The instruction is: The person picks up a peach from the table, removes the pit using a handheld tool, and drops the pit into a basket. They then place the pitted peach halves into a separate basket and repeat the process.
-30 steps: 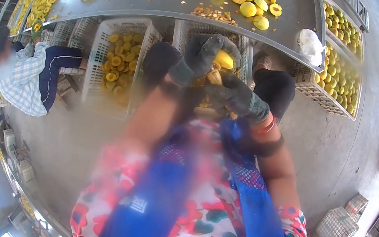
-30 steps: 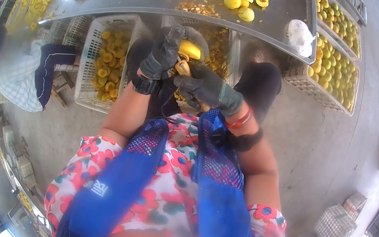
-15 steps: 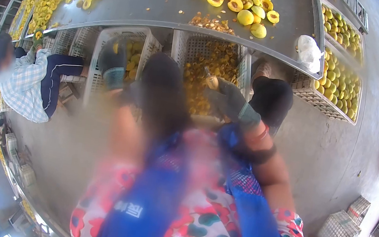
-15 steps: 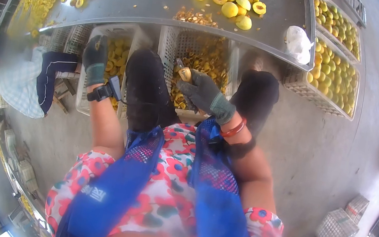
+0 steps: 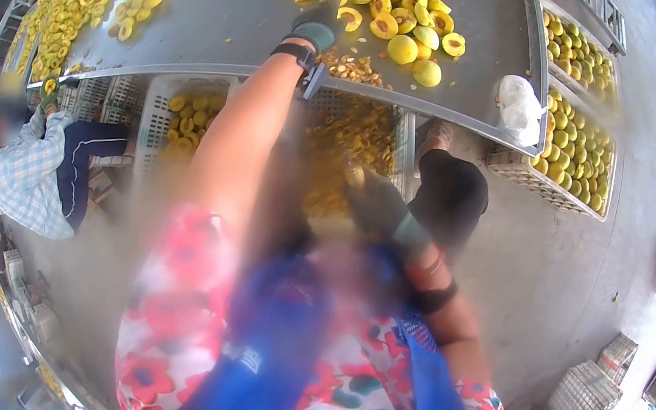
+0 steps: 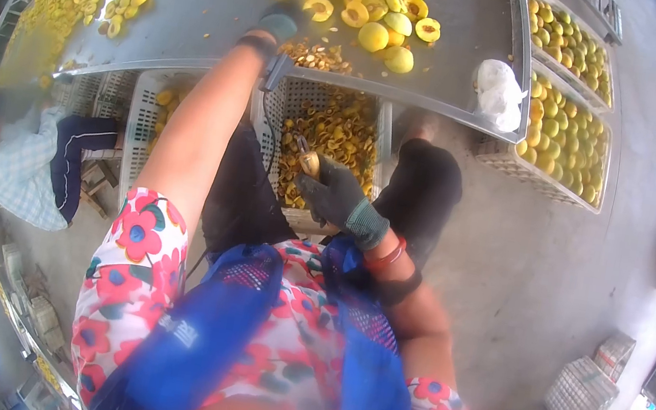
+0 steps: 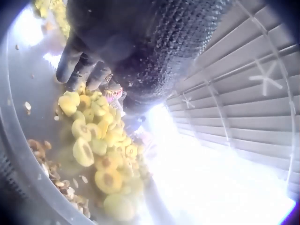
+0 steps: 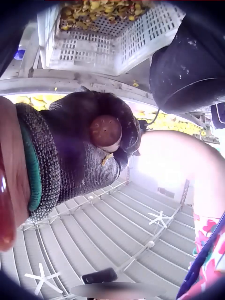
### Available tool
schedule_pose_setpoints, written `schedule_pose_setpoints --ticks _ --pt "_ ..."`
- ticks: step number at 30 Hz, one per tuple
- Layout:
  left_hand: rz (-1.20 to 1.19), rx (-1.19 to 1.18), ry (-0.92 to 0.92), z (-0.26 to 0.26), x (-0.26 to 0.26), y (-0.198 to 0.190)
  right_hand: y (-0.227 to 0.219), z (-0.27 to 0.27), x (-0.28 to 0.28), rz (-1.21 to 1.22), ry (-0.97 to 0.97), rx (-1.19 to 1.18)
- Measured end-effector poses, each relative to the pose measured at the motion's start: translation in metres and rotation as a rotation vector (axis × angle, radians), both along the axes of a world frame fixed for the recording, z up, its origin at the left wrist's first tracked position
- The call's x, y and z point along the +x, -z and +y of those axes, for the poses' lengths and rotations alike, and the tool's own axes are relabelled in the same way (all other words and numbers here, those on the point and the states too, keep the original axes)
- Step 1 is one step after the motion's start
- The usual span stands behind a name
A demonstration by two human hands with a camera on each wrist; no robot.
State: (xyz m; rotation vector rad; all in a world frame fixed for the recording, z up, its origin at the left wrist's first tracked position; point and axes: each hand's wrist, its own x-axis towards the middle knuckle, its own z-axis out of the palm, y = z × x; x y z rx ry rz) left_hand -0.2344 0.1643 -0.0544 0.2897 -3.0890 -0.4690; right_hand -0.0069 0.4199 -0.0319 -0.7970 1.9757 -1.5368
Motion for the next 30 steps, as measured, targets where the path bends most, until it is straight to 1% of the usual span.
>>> schedule_pose_setpoints --ticks 2,3,5,6,8,9,10,12,13,14,16,17,19,20,22,25,27,29,30 --pt "-0.004 -0.065 0.003 0.000 -0.025 0.033 0.033 0.004 -0.004 0.351 0.024 -0.053" --pt "0.034 -0.073 0.047 -0.001 -0.032 0.036 0.037 0.005 -0.005 0.346 0.027 -0.059" --pt "-0.097 -0.074 0.038 0.000 -0.046 0.043 0.044 0.009 -0.008 0.264 0.036 -0.022" --pt "-0.164 -0.077 0.034 0.004 -0.044 0.038 0.039 0.010 -0.009 0.188 0.042 0.017" --pt "-0.143 0.009 0.022 0.011 -0.036 0.043 0.017 0.005 -0.010 -0.083 0.099 0.079" --pt "-0.131 0.050 0.012 0.012 -0.032 0.046 -0.003 -0.001 -0.013 -0.275 0.149 0.102" --pt "-0.086 0.084 0.032 0.012 -0.029 0.046 -0.013 -0.005 -0.015 -0.464 0.197 0.126" --pt "0.006 0.153 0.075 0.015 -0.024 0.043 -0.010 -0.004 -0.017 -0.272 0.176 0.080" --pt "-0.022 0.261 0.052 0.024 -0.007 0.016 -0.010 -0.003 -0.016 -0.275 0.198 0.016" --pt "0.036 0.399 0.093 0.030 0.014 -0.005 -0.010 -0.002 -0.015 -0.276 0.218 -0.048" --pt "0.154 0.674 0.174 0.040 0.058 -0.042 -0.017 0.000 -0.017 -0.470 0.313 -0.261" --pt "0.085 0.864 0.129 0.045 0.080 -0.060 -0.026 0.001 -0.020 -0.535 0.319 -0.313" --pt "-0.057 1.241 0.026 0.052 0.122 -0.087 -0.041 0.002 -0.018 -0.332 0.313 -0.275" --pt "0.020 1.246 0.049 0.055 0.139 -0.090 -0.046 0.002 -0.017 -0.229 0.306 -0.255" --pt "0.169 1.256 0.090 0.063 0.170 -0.093 -0.053 0.000 -0.012 -0.101 0.324 -0.151" --pt "0.252 1.249 0.180 0.069 0.201 -0.094 -0.072 -0.005 -0.002 -0.102 0.334 -0.127" --pt "0.272 1.345 0.174 0.076 0.218 -0.094 -0.078 -0.008 0.006 -0.104 0.343 -0.114" --pt "0.260 1.538 0.096 0.084 0.231 -0.096 -0.073 -0.010 0.012 -0.060 0.348 -0.118" --pt "0.314 1.490 0.127 0.087 0.235 -0.098 -0.073 -0.010 0.015 -0.058 0.349 -0.129"
